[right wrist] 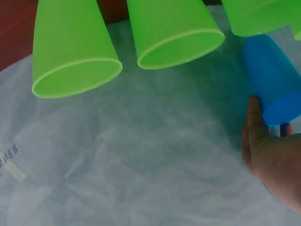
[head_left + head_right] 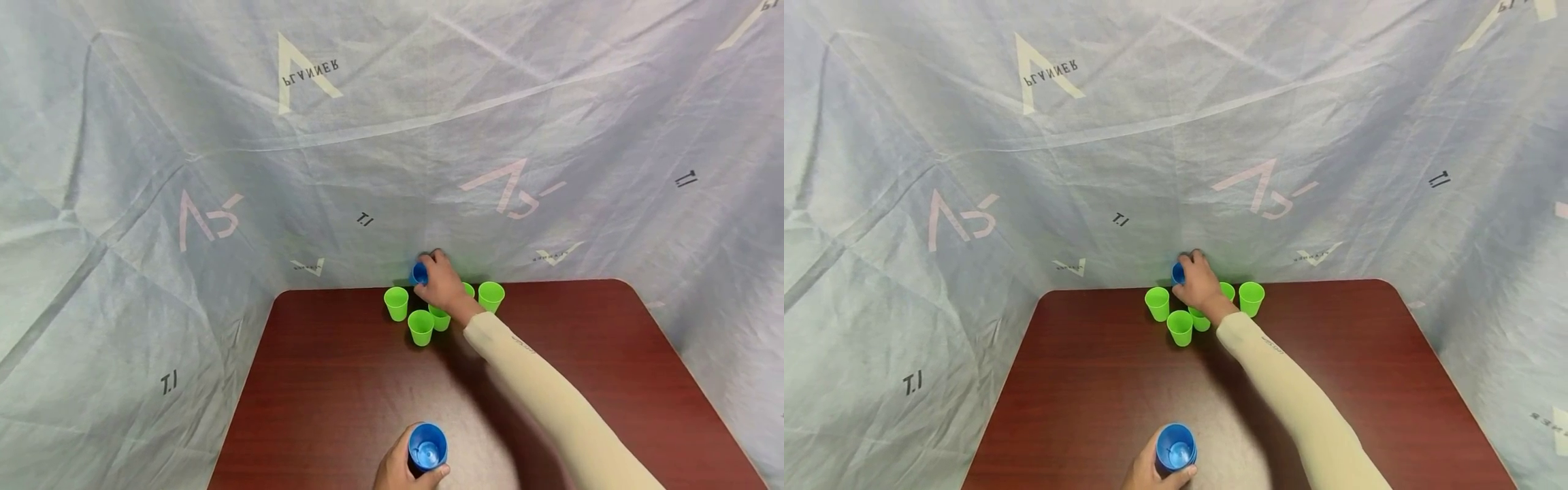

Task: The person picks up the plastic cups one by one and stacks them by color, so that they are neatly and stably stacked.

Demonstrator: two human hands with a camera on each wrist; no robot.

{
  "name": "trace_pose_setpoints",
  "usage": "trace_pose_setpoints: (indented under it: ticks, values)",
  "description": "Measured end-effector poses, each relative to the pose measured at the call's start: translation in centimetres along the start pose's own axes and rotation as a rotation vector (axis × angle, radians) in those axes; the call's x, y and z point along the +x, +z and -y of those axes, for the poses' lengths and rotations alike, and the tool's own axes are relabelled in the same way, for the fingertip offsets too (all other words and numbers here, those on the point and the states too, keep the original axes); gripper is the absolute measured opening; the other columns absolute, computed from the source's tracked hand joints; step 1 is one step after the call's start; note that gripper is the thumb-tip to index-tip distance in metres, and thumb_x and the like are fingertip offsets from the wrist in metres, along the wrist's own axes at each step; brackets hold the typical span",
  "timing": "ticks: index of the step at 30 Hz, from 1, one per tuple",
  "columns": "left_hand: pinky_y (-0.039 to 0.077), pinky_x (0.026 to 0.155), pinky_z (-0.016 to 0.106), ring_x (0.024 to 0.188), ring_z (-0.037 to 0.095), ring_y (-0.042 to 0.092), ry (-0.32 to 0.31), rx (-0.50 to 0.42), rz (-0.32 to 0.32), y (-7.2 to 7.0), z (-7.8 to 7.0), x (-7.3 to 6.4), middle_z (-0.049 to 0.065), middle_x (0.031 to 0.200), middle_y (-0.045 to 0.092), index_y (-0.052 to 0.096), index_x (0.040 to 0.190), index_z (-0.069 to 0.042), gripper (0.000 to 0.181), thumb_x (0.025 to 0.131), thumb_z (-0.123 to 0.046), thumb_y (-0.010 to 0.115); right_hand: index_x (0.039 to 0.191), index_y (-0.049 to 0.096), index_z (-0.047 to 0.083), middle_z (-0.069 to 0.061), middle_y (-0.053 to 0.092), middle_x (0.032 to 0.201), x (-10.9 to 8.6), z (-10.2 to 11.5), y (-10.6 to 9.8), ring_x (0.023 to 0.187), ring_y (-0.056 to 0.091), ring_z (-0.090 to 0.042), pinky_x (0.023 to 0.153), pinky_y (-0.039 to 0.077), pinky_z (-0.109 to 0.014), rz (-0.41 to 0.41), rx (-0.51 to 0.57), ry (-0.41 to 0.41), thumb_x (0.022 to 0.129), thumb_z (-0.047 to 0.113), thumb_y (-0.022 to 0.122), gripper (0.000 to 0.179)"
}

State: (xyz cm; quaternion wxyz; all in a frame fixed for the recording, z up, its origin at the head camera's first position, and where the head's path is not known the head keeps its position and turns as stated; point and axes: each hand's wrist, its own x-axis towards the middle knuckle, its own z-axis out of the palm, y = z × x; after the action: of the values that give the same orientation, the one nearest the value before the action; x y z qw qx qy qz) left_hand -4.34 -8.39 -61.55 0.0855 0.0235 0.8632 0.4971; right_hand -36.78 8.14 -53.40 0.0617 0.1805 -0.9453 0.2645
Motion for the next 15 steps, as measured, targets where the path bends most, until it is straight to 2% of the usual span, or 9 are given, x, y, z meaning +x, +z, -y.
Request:
trace_pose_setpoints:
  ticks: [8, 15]
  values:
    - [0.056, 0.091, 0.031, 0.109, 0.003, 0.067, 0.004, 0.007, 0.005, 0.1, -0.1, 0.0, -0.010, 0.122, 0.073, 0.062, 0.140, -0.028, 0.067, 0.083, -0.051, 0.088, 0.142, 0.055, 0.008, -0.016, 0.048, 0.138, -1.1, 0.8, -1.1, 0.119, 0.058, -0.036, 0.099, 0.057, -0.053, -0.080, 0.077, -0.016, 0.086, 0.021, 0.080, 0.063]
    - [0.057, 0.091, 0.031, 0.110, 0.004, 0.067, 0.041, 0.011, -0.006, 0.1, 0.2, 0.0, -0.008, 0.123, 0.074, 0.062, 0.142, -0.023, 0.069, 0.083, -0.049, 0.088, 0.138, 0.053, 0.007, -0.016, 0.050, 0.136, -2.2, 1.2, -1.6, 0.119, 0.057, -0.034, 0.096, 0.059, -0.053, -0.081, 0.092, -0.020, 0.085, 0.023, 0.080, 0.062]
